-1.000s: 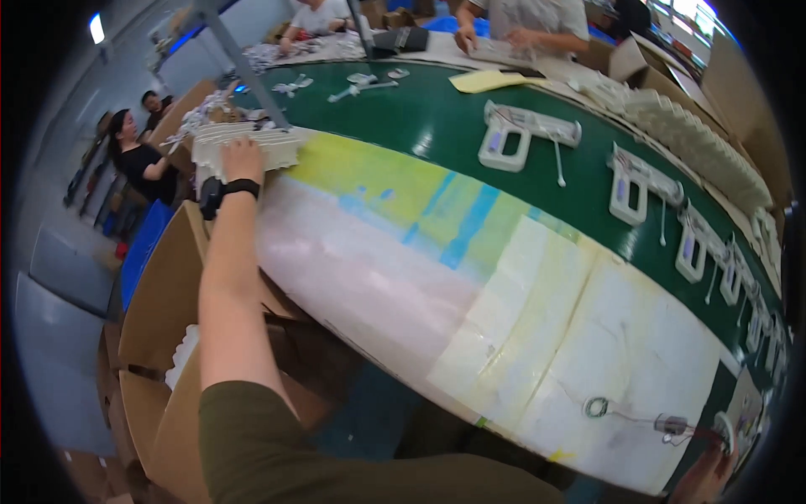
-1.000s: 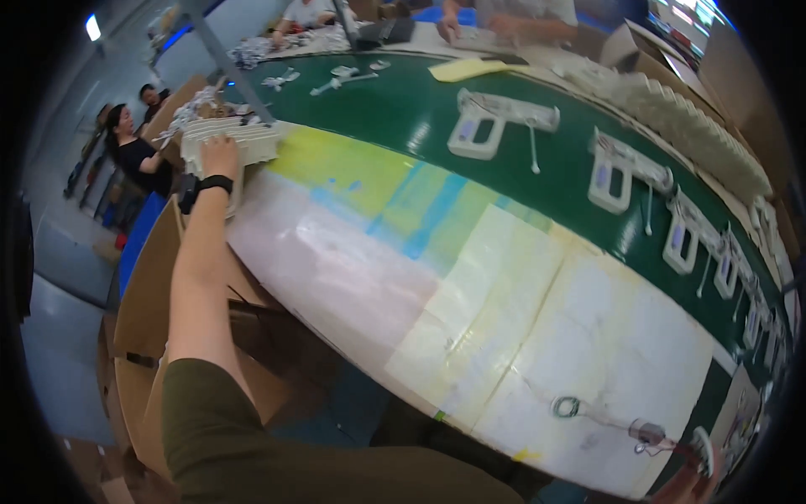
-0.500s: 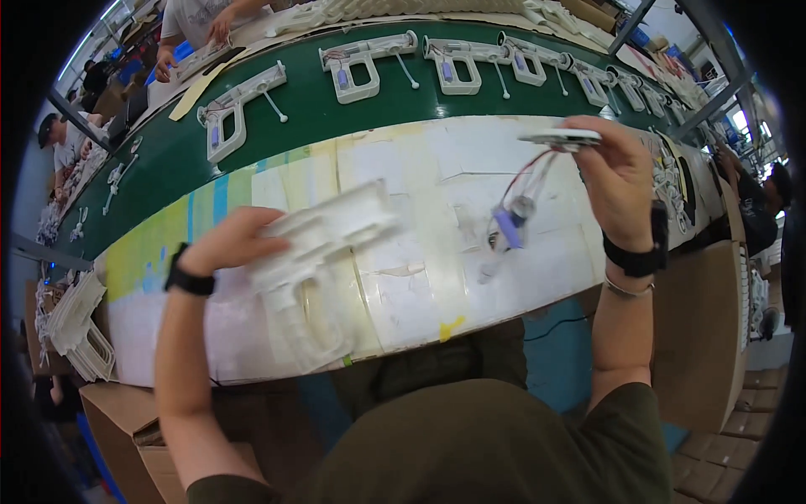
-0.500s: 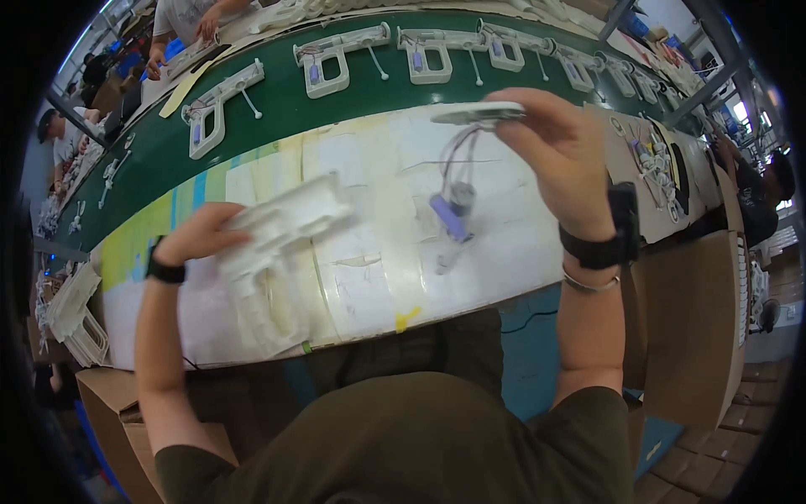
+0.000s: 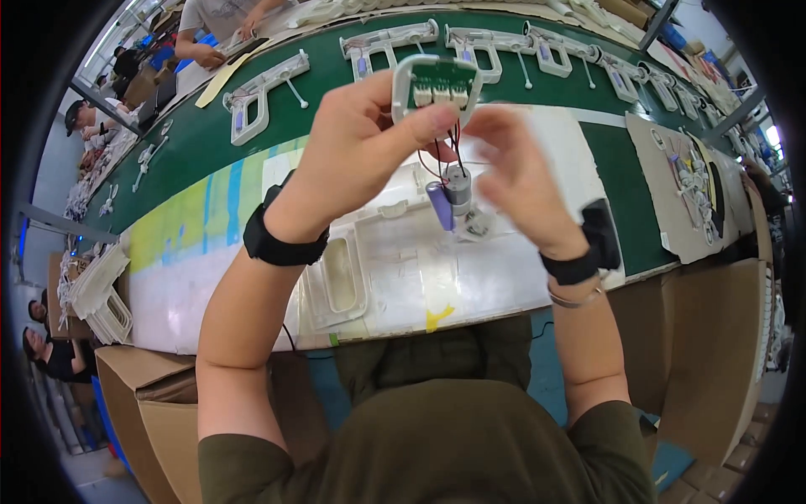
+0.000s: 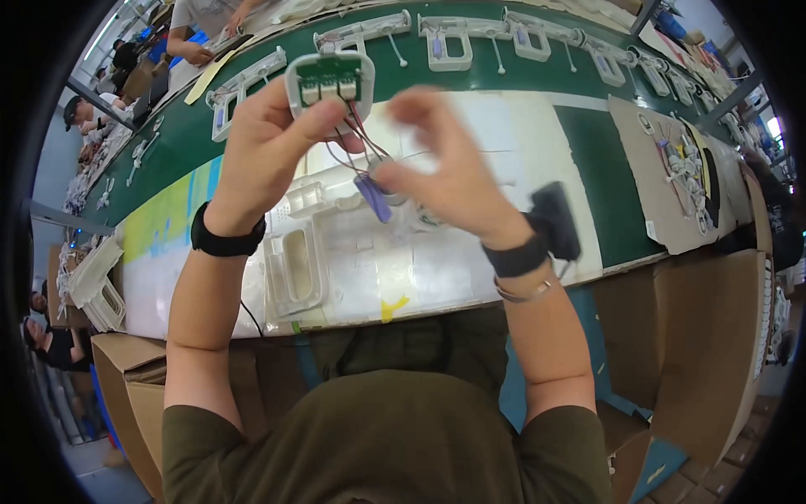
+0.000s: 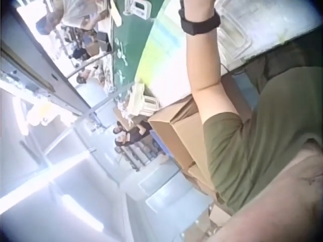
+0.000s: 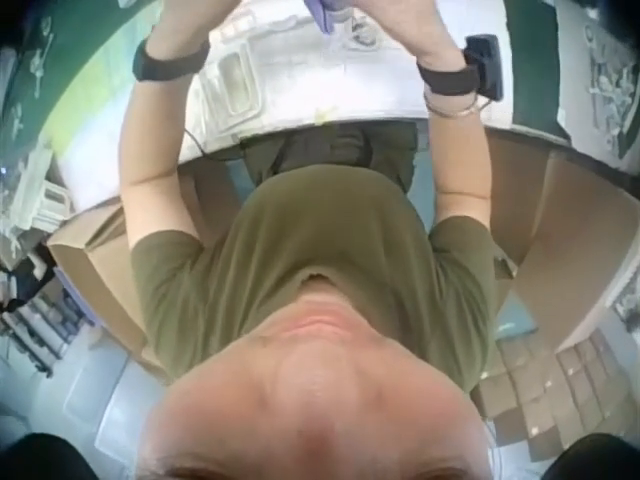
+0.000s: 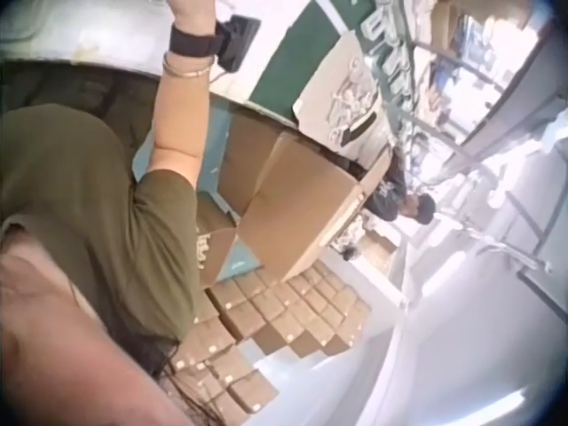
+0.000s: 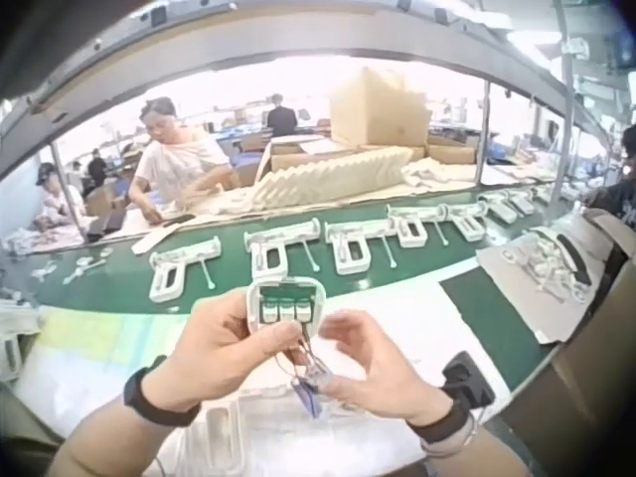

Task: Assembling internal components like motors and circuit boards into plastic housings on an electronics assembly line.

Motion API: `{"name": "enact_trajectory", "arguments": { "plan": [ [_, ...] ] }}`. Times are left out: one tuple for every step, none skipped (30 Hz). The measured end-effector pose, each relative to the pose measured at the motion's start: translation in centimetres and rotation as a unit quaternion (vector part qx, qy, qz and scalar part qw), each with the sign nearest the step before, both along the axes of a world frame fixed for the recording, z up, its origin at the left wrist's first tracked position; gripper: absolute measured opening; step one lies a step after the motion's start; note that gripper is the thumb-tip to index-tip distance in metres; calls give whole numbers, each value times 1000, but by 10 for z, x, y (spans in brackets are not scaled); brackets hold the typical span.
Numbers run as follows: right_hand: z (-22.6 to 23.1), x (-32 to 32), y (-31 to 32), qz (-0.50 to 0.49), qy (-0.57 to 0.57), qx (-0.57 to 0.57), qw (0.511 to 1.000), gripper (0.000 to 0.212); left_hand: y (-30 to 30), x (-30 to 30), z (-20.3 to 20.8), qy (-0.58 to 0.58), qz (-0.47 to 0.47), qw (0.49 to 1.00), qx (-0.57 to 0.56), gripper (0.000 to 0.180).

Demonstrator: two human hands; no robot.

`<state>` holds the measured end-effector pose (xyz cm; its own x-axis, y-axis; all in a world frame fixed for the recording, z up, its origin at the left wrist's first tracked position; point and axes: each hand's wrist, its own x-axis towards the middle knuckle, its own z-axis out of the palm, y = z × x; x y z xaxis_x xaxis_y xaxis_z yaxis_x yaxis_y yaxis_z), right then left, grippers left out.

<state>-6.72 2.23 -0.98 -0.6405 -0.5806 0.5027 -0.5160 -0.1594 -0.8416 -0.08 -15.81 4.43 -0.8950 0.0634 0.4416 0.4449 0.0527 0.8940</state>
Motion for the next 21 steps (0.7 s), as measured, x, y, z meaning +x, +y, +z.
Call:
{"name": "enact_trajectory", "arguments": {
  "plan": [
    [-7, 6, -1, 84, -124, 16, 989, 51, 0, 1, 1, -14, -29, 999, 35, 22],
    [-9, 11, -7, 173, -242, 32, 954, 47, -2, 2, 1, -15, -24, 999, 33, 22],
    [-10, 12, -8, 178, -242, 31, 953, 47, -5, 3, 0, -32, -29, 997, 64, 23],
    [-11, 13, -8, 189, -273, 49, 942, 41, -8, 5, -1, -49, -33, 994, 97, 23],
    [-12, 15, -9, 200, -305, 66, 929, 35, -12, 8, 0, -63, -7, 991, 122, 22],
    [-9, 19, -8, 206, -306, 67, 927, 35, -18, 14, -2, -65, 0, 991, 121, 22],
    [-2, 23, -5, 137, -253, 118, 951, 33, -26, 22, -5, -108, -12, 980, 165, 22],
    [5, 26, -3, 69, -195, 167, 964, 32, -31, 32, -6, -149, -22, 966, 208, 21],
    [8, 26, -2, 59, -63, 191, 978, 31, -32, 43, -7, -160, -14, 961, 224, 21],
    [14, 27, 0, 69, -66, 192, 977, 31, -37, 54, -8, -162, -5, 960, 226, 21],
    [22, 30, 2, 117, -12, 232, 966, 32, -42, 67, -9, -151, 3, 974, 170, 25],
    [30, 33, 3, 164, 41, 269, 948, 33, -44, 80, -9, -142, 9, 983, 113, 30],
    [36, 35, 4, 219, 36, 250, 942, 32, -39, 94, -5, -137, 45, 985, 91, 32],
    [45, 36, 6, 268, 29, 232, 934, 32, -38, 104, -6, -127, 40, 985, 110, 35],
    [53, 36, 5, 285, 23, 244, 927, 31, -39, 109, -10, -125, 76, 984, 107, 34],
    [45, 36, -6, 293, 16, 246, 924, 31, -39, 113, -16, -123, 111, 981, 103, 33],
    [33, 33, -21, 251, 80, 251, 931, 30, -43, 112, -24, -149, 105, 972, 150, 30],
    [17, 29, -37, 207, 142, 254, 934, 29, -51, 104, -38, -173, 96, 960, 199, 26],
    [-7, 21, -50, 171, 124, 324, 922, 28, -52, 88, -57, -242, 186, 924, 231, 20],
    [-26, 16, -60, 138, 107, 390, 904, 28, -55, 80, -72, -316, 260, 878, 249, 18],
    [-26, 18, -67, 144, 108, 390, 903, 28, -63, 80, -85, -341, 247, 863, 278, 18]
  ]
}}
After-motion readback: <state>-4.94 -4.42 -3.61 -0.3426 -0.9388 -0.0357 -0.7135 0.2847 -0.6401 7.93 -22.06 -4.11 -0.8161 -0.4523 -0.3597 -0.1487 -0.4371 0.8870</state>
